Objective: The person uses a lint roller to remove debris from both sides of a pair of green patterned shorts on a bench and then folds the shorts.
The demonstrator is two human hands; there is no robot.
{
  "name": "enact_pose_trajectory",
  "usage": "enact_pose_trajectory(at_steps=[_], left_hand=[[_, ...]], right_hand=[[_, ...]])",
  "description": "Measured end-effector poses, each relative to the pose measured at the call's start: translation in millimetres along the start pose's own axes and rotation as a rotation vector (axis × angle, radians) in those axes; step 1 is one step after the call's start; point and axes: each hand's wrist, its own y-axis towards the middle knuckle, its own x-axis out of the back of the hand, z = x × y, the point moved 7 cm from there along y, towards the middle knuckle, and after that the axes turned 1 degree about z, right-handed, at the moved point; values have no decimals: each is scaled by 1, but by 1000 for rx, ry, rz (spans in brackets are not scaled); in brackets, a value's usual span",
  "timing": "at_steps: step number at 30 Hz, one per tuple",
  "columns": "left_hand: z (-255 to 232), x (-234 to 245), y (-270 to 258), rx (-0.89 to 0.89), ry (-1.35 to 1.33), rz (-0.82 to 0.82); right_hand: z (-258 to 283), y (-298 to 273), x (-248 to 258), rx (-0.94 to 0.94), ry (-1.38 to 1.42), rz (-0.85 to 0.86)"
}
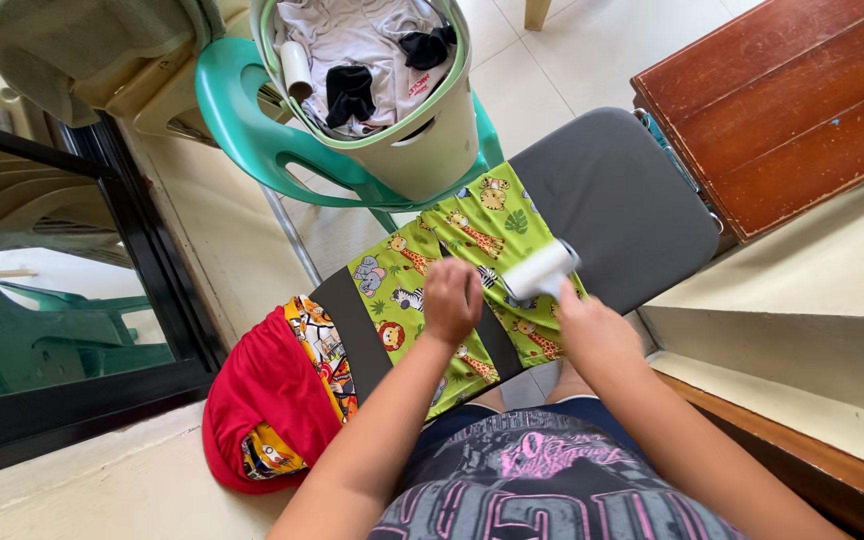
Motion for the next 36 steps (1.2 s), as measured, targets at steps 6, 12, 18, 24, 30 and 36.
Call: enact_pose_trajectory(at_steps=[6, 12, 18, 24, 30, 36], left_hand=[[15, -85, 33, 145, 453, 620], [-82, -99, -75, -307, 293, 840], [-79, -32, -94, -392, -354, 542], [-3, 41, -26, -45, -44, -64], [24, -57, 28, 171, 364, 586], [-64, -92, -77, -331, 291, 930]], right_hand=[[-30, -67, 41, -95, -368, 519], [54, 12, 91, 434, -125, -120], [124, 106, -2, 164, 34, -90], [39, -32, -15, 83, -108, 181], [9, -76, 15, -25, -373, 484], [57, 15, 86, 145, -259, 54]])
